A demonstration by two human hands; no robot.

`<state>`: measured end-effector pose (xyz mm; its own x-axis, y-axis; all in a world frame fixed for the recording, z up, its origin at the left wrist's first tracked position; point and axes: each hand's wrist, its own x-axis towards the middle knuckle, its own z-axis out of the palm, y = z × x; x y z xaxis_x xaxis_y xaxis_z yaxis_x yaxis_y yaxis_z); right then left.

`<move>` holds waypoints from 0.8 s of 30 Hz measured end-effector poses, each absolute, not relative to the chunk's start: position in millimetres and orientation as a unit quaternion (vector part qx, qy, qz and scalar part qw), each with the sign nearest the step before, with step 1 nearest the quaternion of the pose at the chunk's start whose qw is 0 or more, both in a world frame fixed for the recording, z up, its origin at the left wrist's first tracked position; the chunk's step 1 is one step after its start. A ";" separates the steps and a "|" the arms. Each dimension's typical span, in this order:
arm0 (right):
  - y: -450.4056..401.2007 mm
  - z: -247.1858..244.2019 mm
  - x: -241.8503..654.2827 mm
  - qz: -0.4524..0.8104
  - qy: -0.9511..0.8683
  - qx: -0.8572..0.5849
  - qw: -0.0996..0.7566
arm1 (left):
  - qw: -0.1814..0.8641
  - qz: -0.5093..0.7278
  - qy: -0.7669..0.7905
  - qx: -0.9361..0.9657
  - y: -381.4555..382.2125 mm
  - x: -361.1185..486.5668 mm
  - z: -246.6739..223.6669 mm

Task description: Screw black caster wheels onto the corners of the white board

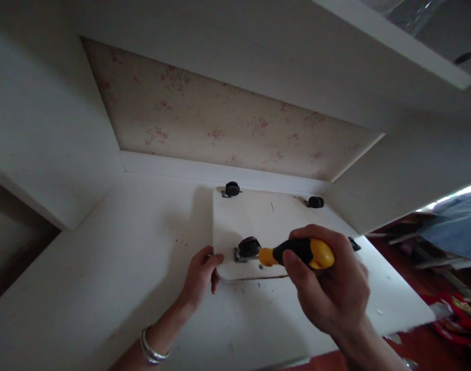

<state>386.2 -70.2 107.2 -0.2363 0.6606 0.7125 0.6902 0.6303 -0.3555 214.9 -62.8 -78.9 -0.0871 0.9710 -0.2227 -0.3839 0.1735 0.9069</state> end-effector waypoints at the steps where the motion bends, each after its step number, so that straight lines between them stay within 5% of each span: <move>1: -69.0 106.9 385.9 -0.015 -0.786 -0.431 0.444 | 0.601 0.563 0.475 0.310 -63.0 214.8 -79.1; 24: -59.5 115.8 375.7 0.010 -0.802 -0.454 0.388 | 0.600 0.563 0.471 0.318 -63.7 213.0 -79.7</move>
